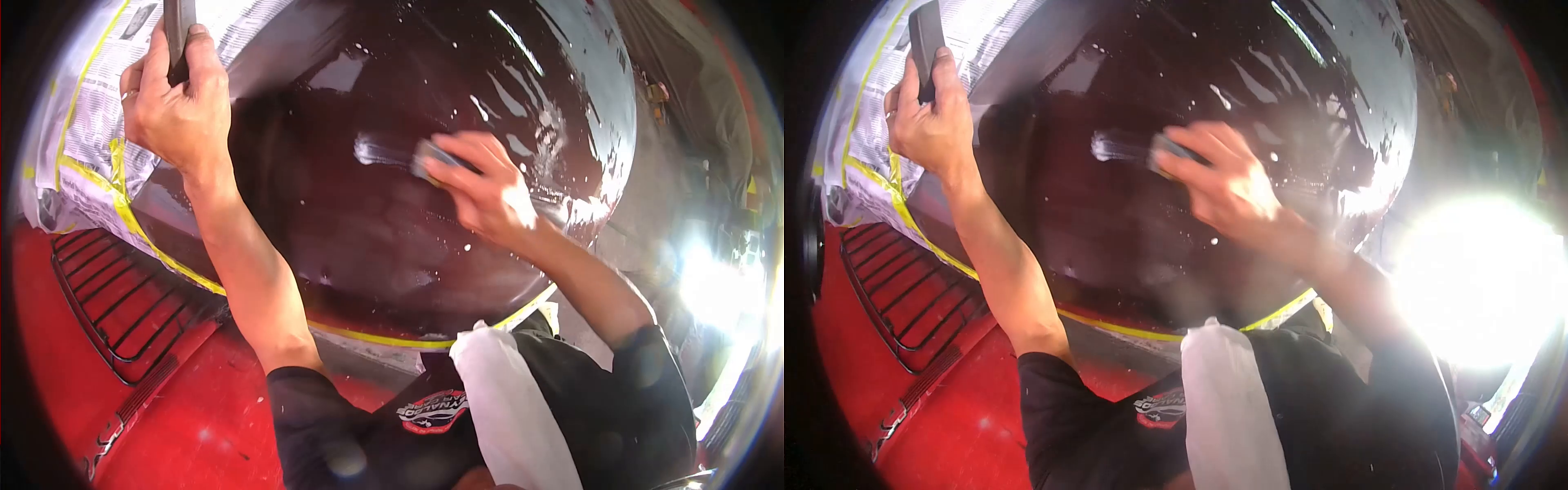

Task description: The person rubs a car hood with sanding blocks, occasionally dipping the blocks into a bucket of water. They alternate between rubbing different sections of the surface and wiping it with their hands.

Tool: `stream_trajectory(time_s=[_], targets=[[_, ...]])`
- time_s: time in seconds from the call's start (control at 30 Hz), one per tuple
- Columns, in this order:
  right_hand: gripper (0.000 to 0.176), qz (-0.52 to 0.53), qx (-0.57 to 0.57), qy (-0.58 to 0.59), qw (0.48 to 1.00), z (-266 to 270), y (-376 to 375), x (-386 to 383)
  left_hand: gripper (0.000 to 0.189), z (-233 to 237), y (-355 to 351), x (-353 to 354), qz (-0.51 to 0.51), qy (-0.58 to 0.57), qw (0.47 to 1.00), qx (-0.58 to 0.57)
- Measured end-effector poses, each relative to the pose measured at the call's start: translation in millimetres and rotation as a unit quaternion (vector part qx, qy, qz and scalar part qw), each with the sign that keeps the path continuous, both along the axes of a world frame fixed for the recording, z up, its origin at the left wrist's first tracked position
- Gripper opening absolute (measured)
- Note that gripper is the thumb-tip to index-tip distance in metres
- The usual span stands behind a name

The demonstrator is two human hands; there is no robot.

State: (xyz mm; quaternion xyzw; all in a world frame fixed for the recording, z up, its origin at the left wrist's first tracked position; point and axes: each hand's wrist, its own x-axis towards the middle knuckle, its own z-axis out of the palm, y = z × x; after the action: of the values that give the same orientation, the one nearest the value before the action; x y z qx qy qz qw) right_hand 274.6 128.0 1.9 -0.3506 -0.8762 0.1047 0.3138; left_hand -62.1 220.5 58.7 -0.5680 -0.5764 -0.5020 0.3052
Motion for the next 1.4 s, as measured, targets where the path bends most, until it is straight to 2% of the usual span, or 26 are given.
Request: stream_trajectory(time_s=[0.1,0.2,0.27,0.33,0.4,0.47,0.53,0.57,0.67,0.73,0.8,0.87,0.93,1.0,1.1,1.13,1.27,1.3,1.33,1.4], targets=[[0.047,0.049,-0.006,0.035,0.998,9.3,21.6,-45.7,0.031,-5.6,-0.5,2.6,0.021,0.003,1.0,-0.006],[0.043,0.017,-0.005,-0.028,0.999,-0.2,6.7,0.4,0.031,-5.2,2.6,-0.3,0.012,-0.011,1.0,-0.008],[0.044,-0.001,0.006,-0.008,1.0,-15.3,3.8,16.1,0.032,-1.8,1.9,-4.7,0.008,0.002,1.0,-0.004],[0.042,0.002,-0.007,-0.002,1.0,-3.0,6.4,-5.6,0.033,-3.3,1.2,-0.3,-0.004,0.017,1.0,0.007],[0.04,0.034,0.017,0.025,0.999,2.9,22.4,-45.2,0.034,0.3,-3.2,16.4,-0.012,-0.019,1.0,-0.01],[0.042,0.047,0.005,0.001,0.999,8.4,22.1,-39.5,0.034,-0.8,1.1,10.7,0.004,0.004,1.0,-0.019],[0.044,0.008,0.008,-0.02,1.0,-4.5,5.2,3.1,0.03,-4.7,4.3,2.2,-0.013,-0.008,0.999,0.027],[0.04,0.002,0.024,0.02,1.0,-21.6,-0.8,21.2,0.029,-5.1,5.8,-3.0,-0.002,0.011,0.999,0.038],[0.042,-0.006,0.013,-0.012,1.0,-0.7,7.1,-14.2,0.029,3.5,-2.4,13.8,0.012,-0.023,1.0,-0.014],[0.044,0.044,0.007,0.002,0.999,4.1,23.5,-50.9,0.029,-5.1,3.9,6.4,-0.019,0.01,1.0,0.009],[0.045,0.061,0.007,0.007,0.998,3.7,27.4,-52.2,0.029,-10.4,6.7,0.9,0.015,0.019,1.0,0.019],[0.046,0.034,0.014,-0.036,0.999,0.0,15.6,-17.6,0.029,-3.8,-6.8,5.8,0.044,0.036,0.998,-0.012],[0.054,-0.001,0.005,-0.023,1.0,-14.6,0.4,35.3,0.03,5.7,-36.6,26.8,0.061,0.048,0.996,-0.046],[0.05,-0.039,-0.014,0.014,0.999,-20.9,-19.0,63.0,0.034,-4.7,-65.9,44.9,0.084,0.004,0.984,-0.157],[0.045,-0.045,-0.045,0.046,0.997,-12.1,-26.3,72.0,0.036,-32.9,-90.2,65.6,0.062,0.137,0.96,-0.237],[0.044,-0.065,-0.018,0.046,0.997,-10.6,-27.7,77.8,0.037,-36.2,-95.3,81.1,0.063,0.172,0.948,-0.261],[0.043,-0.202,0.005,0.065,0.977,5.7,-35.2,117.7,0.035,-48.2,-109.5,146.9,0.043,0.108,0.945,-0.305],[0.044,-0.226,0.004,0.113,0.967,-2.0,-35.9,131.2,0.035,-50.5,-115.1,169.8,0.034,0.124,0.943,-0.306],[0.04,-0.253,-0.006,0.109,0.961,-1.2,-37.6,144.2,0.036,-52.5,-121.9,194.8,0.025,0.139,0.941,-0.309],[0.036,-0.265,-0.031,0.161,0.95,-14.8,-39.2,167.6,0.039,-63.2,-139.6,240.0,-0.033,0.11,0.932,-0.344]])
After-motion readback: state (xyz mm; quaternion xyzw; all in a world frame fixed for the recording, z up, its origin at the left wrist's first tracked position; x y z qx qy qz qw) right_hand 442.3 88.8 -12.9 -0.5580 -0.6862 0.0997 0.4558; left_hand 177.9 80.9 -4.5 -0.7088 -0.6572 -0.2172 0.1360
